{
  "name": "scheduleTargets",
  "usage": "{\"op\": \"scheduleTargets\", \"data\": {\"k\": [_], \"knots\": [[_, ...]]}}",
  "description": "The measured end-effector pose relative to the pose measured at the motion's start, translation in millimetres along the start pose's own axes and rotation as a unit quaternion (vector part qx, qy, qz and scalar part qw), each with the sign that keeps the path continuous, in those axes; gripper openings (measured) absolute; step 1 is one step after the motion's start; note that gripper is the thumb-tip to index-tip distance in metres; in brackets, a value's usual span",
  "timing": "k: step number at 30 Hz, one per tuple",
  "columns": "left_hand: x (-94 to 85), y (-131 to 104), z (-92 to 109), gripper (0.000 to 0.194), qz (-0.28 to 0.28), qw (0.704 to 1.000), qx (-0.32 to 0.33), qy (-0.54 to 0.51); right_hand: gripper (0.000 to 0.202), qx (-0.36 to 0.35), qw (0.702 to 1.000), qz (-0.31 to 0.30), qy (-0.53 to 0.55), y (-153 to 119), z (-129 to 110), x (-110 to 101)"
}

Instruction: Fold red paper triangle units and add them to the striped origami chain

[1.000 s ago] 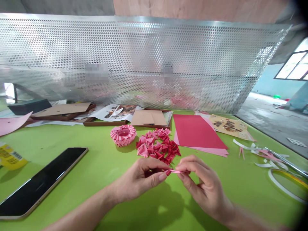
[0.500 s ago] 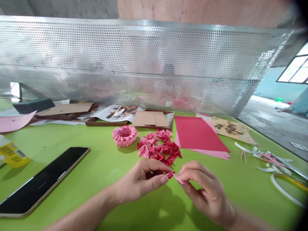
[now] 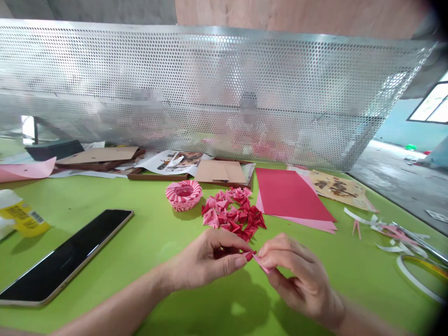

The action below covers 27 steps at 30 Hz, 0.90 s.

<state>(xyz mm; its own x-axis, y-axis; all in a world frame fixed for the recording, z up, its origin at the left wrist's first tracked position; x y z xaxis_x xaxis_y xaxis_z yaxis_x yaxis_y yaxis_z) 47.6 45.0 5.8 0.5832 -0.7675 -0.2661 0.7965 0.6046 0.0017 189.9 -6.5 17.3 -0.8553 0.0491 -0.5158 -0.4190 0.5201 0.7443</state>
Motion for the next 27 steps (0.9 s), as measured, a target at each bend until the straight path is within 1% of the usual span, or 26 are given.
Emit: {"op": "scheduleTargets", "data": {"k": [6,14,20,27], "knots": [[-0.2,2.0,1.4,0.035,-0.009,1.000,0.009,0.015,0.025,-0.019,1.000,0.004,0.003,-0.7,-0.4,0.0],[0.2,1.7,3.3,0.035,-0.025,0.999,0.011,0.031,0.023,-0.035,0.999,-0.012,0.012,0.7,-2.6,0.9],[-0.6,1.1,2.5,0.034,-0.028,0.999,-0.003,0.029,0.024,-0.051,0.998,-0.023,0.019,-0.7,-2.2,1.8],[-0.1,1.0,3.0,0.035,-0.040,0.998,0.004,0.040,0.023,-0.063,0.998,-0.024,0.016,-0.5,-3.8,2.3]]}}
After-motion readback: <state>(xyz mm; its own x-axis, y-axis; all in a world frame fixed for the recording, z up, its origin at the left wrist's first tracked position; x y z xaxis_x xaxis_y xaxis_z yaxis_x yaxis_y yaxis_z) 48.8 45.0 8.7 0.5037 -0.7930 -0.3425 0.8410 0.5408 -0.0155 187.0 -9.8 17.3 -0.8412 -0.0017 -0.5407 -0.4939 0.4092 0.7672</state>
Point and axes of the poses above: each hand's wrist, its own y-axis towards the middle knuckle, its own x-axis out of the palm, z = x × y, the point moved 5 cm from there along y, towards the middle knuckle, and after that the axes turned 2 degrees about -x, right-handed, at the moved point
